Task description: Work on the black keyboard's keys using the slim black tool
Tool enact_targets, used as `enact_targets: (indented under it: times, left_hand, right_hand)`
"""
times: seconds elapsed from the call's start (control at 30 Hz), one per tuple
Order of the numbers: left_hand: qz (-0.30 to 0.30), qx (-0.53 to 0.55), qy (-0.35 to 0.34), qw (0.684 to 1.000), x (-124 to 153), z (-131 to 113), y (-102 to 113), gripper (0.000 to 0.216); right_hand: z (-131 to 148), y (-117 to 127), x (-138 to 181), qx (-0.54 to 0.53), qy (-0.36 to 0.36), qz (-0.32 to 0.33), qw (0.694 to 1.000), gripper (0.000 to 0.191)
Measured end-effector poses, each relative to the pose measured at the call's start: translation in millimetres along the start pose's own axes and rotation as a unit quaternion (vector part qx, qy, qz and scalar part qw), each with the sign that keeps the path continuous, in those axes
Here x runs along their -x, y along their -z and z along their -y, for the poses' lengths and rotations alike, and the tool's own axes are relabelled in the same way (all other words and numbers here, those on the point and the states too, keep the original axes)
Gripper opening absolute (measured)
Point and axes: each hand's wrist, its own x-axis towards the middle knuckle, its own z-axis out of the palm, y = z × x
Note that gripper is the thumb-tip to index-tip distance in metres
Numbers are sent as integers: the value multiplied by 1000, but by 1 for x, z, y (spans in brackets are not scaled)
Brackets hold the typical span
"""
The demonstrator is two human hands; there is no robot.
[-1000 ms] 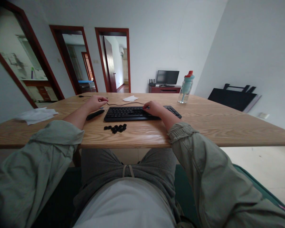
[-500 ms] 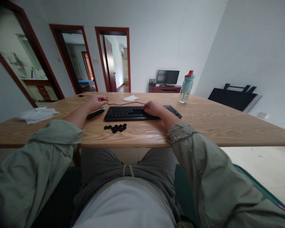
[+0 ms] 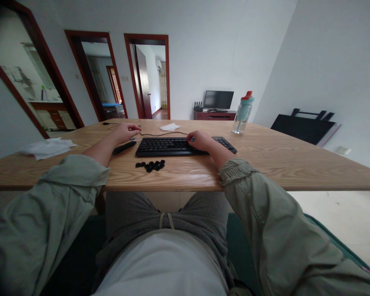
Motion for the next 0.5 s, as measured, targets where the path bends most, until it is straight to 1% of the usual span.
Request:
enact_targets:
  times: [0.23, 0.5]
  left_hand:
    - [-8, 15, 3, 1000, 1, 1, -1, 28]
    - [-4, 6, -9, 1000, -1, 4, -2, 31]
  right_hand:
    - [3, 3, 0, 4, 5, 14, 1000, 27]
    - [5, 3, -1, 14, -4, 23, 1000, 29]
